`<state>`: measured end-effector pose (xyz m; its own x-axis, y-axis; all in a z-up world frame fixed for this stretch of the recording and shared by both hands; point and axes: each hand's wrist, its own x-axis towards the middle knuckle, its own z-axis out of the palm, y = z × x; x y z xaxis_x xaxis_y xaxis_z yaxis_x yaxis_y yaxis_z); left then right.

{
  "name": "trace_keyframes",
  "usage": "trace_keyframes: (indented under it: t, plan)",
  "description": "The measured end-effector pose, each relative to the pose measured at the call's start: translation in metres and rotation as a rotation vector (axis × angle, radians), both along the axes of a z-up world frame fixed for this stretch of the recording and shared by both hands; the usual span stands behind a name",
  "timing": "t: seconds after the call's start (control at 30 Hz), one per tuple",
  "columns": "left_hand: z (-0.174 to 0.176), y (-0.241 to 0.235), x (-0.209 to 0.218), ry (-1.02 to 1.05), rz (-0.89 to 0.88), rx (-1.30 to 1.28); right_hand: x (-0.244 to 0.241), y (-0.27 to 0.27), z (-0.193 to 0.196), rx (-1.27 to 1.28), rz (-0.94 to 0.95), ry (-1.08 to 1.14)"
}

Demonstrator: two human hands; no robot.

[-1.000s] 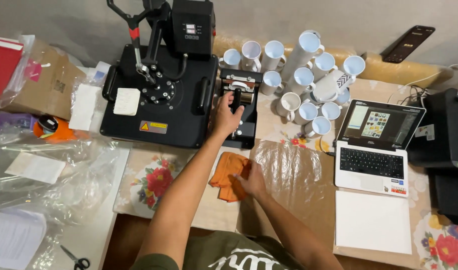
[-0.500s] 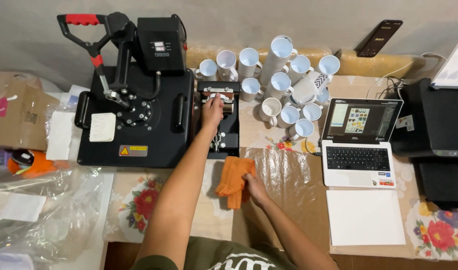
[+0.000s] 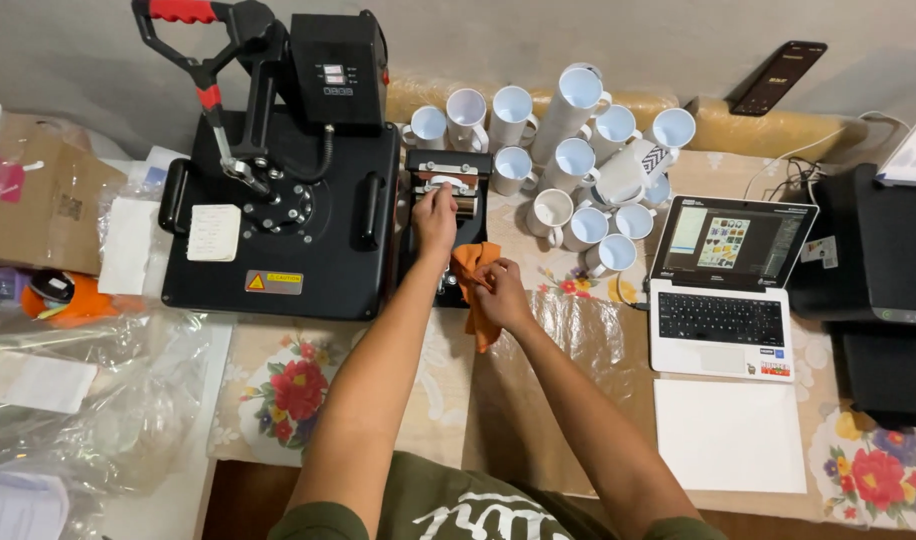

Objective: The person wipes a white mug with an orange cloth, places it into a mug press machine, and then operates a laptop. The person then picks up the orange cloth again.

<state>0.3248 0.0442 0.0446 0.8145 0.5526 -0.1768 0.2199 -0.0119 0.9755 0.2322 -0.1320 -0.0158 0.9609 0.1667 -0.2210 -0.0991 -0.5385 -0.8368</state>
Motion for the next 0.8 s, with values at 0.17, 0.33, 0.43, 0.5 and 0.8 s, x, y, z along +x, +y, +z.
trace_keyframes:
  t: [0.17,0.33,0.43,0.5,0.8]
  plan:
    - [0.049,-0.003,-0.067,-0.163,-0.084,-0.08,-0.004,0.017,0.038,-0.181,-0.007,0.048]
    - [0.06,0.006,-0.179,-0.273,-0.304,0.065,-0.007,0.02,0.063,-0.192,-0.032,0.094]
    - [0.084,0.0,-0.251,-0.194,-0.412,0.314,-0.009,0.02,0.085,-0.184,-0.026,0.132]
    - [0.074,-0.005,-0.285,0.071,-0.488,0.283,-0.009,0.017,0.083,-0.169,-0.03,0.127]
    - [-0.158,0.009,-0.268,0.228,-0.629,0.457,0.002,-0.005,0.033,-0.037,-0.146,0.14]
